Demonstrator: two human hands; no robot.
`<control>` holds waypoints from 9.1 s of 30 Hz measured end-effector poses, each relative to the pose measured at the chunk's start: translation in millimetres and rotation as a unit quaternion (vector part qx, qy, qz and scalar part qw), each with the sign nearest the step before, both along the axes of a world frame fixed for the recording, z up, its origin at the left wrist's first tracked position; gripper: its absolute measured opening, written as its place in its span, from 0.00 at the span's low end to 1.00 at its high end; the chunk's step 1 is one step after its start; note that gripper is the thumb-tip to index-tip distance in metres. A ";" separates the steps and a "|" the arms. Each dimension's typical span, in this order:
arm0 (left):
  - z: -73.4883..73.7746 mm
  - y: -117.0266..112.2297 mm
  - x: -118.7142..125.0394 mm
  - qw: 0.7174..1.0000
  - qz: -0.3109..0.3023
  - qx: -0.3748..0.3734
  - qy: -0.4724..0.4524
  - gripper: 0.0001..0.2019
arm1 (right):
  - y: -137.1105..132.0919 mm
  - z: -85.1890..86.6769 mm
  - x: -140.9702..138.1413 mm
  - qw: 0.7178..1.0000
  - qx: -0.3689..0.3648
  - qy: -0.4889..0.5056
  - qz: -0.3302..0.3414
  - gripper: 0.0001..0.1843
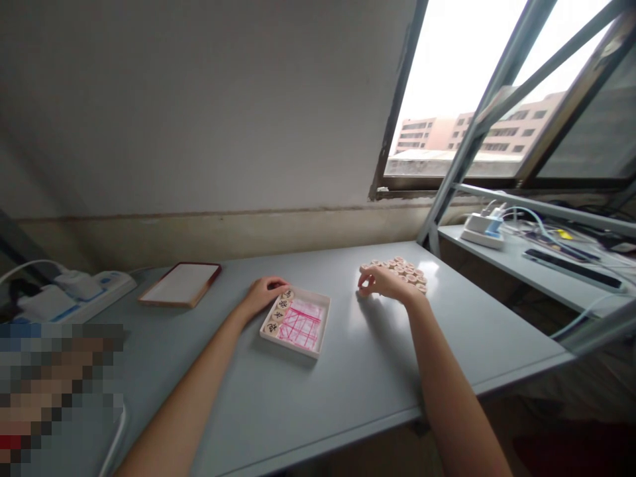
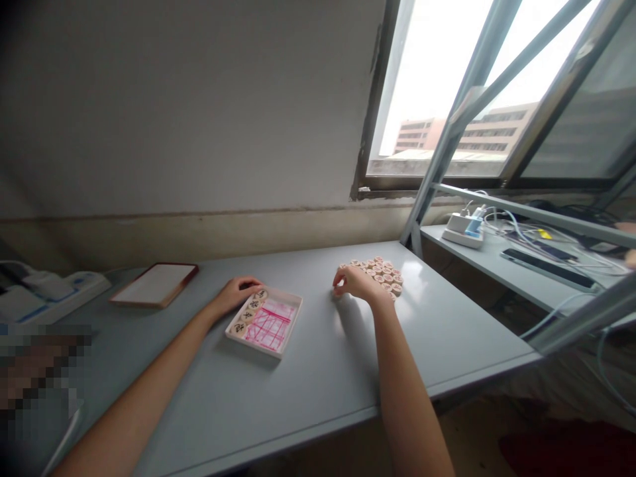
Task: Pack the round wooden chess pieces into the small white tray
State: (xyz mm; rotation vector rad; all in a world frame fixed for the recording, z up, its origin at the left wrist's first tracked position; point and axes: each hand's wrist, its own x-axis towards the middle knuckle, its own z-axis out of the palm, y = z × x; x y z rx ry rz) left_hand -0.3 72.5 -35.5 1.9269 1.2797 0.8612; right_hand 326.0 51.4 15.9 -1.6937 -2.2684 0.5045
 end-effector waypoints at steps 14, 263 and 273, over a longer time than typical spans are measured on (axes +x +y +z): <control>-2.5 0.5 -1.1 1.000 0.003 0.010 -0.006 0.17 | -13.3 8.4 16.6 0.992 -0.003 -0.062 -0.108 0.12; 23.5 -25.6 20.4 0.985 -0.144 -0.095 -0.031 0.14 | -28.7 1.6 -1.7 0.962 0.164 -0.211 -0.052 0.17; 20.8 -25.2 20.4 0.984 -0.140 -0.105 -0.033 0.14 | -25.0 6.7 -16.9 0.981 0.089 -0.173 -0.012 0.06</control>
